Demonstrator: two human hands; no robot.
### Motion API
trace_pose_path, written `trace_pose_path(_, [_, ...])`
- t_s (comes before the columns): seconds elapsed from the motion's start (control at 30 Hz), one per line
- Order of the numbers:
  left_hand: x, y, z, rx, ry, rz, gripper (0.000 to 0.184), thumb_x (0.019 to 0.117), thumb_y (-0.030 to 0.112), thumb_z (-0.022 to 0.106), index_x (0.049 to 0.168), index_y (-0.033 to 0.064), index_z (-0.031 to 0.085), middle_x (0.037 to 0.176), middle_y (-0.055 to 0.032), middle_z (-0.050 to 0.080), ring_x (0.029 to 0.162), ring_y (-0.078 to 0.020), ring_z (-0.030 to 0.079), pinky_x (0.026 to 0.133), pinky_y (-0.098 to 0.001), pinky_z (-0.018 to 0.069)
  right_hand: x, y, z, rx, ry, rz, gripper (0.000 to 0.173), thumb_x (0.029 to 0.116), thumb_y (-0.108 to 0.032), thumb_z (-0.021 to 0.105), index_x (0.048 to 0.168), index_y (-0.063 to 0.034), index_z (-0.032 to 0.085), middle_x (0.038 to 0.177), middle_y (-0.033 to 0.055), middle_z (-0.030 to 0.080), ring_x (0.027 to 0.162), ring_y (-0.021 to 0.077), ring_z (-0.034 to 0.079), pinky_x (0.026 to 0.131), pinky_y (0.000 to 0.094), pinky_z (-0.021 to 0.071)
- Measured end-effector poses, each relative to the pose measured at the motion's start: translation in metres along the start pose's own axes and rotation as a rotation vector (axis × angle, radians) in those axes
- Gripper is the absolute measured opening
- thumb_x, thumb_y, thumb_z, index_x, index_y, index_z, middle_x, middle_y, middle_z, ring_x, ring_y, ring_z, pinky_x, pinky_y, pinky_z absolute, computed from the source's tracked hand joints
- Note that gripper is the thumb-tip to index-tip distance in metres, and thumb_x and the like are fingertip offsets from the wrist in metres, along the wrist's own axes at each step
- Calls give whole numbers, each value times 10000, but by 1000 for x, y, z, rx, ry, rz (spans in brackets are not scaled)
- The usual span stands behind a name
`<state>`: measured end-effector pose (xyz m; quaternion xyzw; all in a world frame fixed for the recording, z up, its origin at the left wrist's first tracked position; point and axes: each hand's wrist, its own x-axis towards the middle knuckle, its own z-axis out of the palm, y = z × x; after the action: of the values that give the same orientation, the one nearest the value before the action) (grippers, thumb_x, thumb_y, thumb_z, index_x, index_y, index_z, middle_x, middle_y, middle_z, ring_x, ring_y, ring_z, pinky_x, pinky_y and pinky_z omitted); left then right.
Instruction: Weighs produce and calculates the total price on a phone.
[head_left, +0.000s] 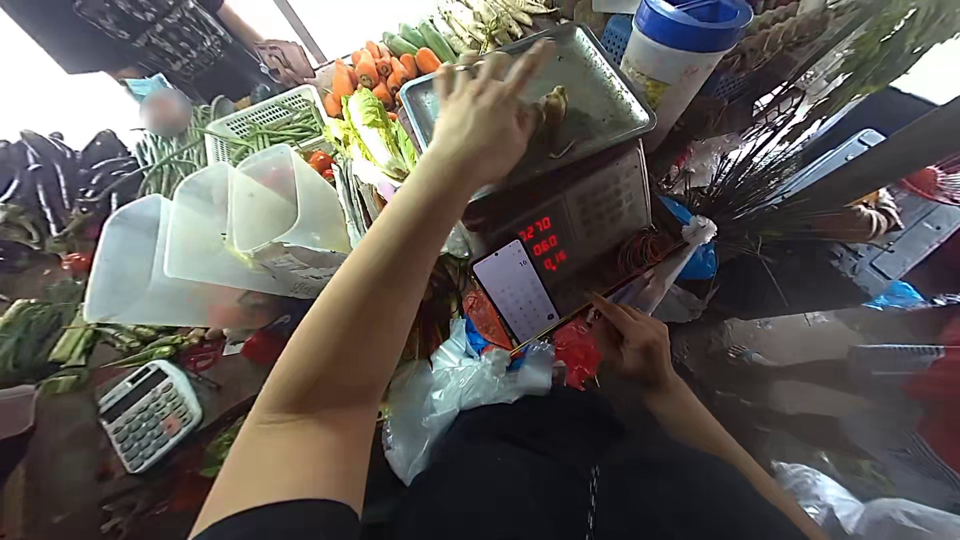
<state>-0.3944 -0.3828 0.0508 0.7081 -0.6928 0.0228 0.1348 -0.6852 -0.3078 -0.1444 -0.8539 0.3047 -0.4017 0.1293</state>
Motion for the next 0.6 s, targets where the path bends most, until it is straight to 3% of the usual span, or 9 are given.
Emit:
trace_pose_path(0.03, [0,-6,-3,-48,-21,-96,539,1059,319,482,1590,288,391,1584,-176,415,1433,-463,383,1104,-715,284,1,2,-1,-18,-17,28,390,1024,-208,463,1230,-31,744,760,110,726,604,208,656,550,367,530])
trace_pose_path(0.1, [0,-15,-4,-173,-37,-218,509,1041,382,544,1527,245,479,1573,-205,384,1349,-421,493,1055,-629,438,9,5,-4,-73,-46,93,427,1013,-242,480,1290,-6,704,718,107,692,562,218,619,532,393,521])
trace_pose_path(0.17, [0,-15,-5,-295,3,-273,494,1012,345,618,1477,212,519,1497,-240,434,1291,-399,540,1030,-575,477,24,11,-8,-136,-61,156,476,1003,-276,498,1367,-8,649,700,103,682,546,238,615,530,430,526])
trace_pose_path(0.23, [-6,-15,-8,-409,84,-315,476,1018,324,601,1463,177,515,1421,-261,499,1264,-398,556,1015,-581,478,40,19,-11,-171,-68,201,503,997,-275,504,1428,-36,604,714,112,681,577,273,638,546,474,534])
trace_pose_path(0.3, [-18,-18,-16,-562,211,-339,458,1043,349,541,1457,156,504,1269,-194,623,1125,-296,645,941,-524,526,54,25,-15,-167,-102,235,508,991,-242,507,1458,-54,577,755,142,706,609,319,668,562,525,539])
trace_pose_path(0.37, [-42,-17,-28,-828,333,-328,403,1077,343,478,1439,166,495,1134,-43,663,976,-126,678,853,-366,588,61,29,-16,-142,-133,251,495,993,-217,518,1461,-68,577,743,133,694,593,310,649,554,527,534])
trace_pose_path(0.43, [-74,-11,-43,-1141,389,-352,398,1083,328,416,1461,216,471,1188,-24,664,1005,-171,685,831,-380,600,65,31,-12,-139,-143,268,479,995,-218,522,1455,-108,599,719,109,675,581,281,625,552,504,525])
trace_pose_path(0.5, [-111,-13,-51,-1356,401,-355,417,1084,322,314,1460,233,472,1255,-56,647,1050,-233,682,808,-403,612,67,29,-6,-177,-191,293,487,994,-224,537,1473,-151,587,784,133,720,653,323,684,596,536,543])
trace_pose_path(0.6, [-181,-48,-32,-1721,365,-228,511,1048,368,298,1482,134,432,1419,-150,564,1167,-301,657,842,-420,622,66,29,-6,-271,-262,284,549,979,-221,511,1527,-196,527,723,124,697,619,346,672,548,537,508])
